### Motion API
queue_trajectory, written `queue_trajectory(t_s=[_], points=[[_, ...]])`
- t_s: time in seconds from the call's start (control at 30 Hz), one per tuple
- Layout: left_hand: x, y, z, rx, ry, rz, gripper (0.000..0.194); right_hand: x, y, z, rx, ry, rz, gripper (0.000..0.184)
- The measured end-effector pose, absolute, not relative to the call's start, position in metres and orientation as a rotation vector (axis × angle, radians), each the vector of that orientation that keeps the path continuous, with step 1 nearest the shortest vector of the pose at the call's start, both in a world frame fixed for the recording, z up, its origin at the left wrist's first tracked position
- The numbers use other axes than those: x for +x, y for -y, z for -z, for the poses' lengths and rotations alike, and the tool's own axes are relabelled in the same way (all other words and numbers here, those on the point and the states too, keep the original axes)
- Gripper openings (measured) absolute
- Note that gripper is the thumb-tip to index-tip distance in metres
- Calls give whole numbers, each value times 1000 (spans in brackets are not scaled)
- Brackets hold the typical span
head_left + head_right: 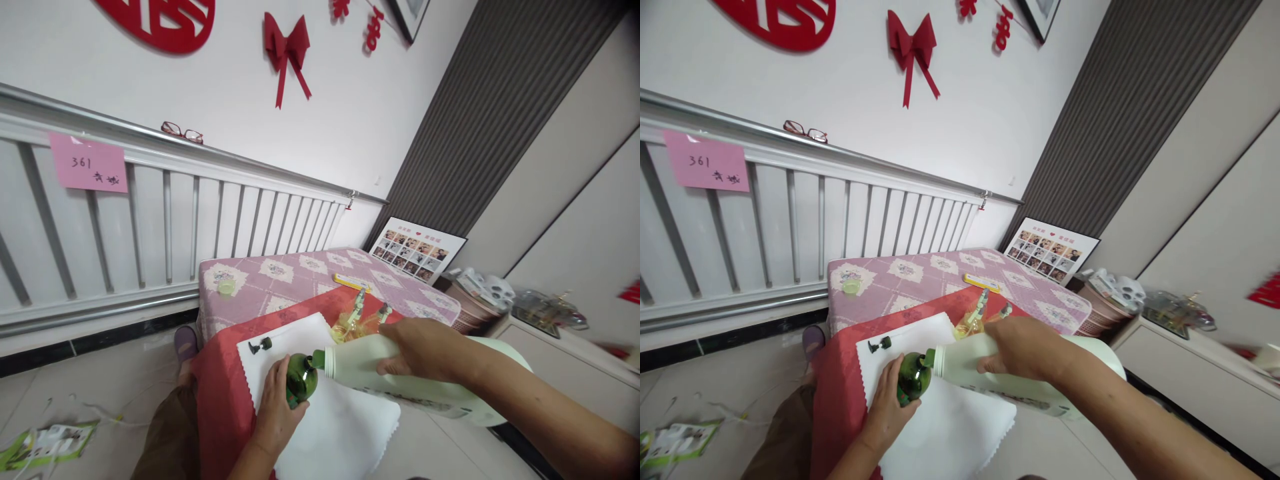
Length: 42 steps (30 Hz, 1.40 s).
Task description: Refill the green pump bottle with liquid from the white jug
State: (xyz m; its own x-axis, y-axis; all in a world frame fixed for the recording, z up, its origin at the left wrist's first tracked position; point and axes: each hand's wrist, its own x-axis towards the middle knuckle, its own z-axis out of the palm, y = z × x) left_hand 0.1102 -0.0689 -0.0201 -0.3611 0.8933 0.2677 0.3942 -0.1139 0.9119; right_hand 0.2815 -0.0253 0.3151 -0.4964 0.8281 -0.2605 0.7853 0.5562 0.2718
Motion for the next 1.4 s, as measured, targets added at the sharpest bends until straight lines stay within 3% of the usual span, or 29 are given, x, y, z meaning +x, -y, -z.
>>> queue_trajectory(t_s=[1.4], points=[[109,68,23,1429,-1715,-1453,86,283,24,-312,1296,-2453,-208,33]])
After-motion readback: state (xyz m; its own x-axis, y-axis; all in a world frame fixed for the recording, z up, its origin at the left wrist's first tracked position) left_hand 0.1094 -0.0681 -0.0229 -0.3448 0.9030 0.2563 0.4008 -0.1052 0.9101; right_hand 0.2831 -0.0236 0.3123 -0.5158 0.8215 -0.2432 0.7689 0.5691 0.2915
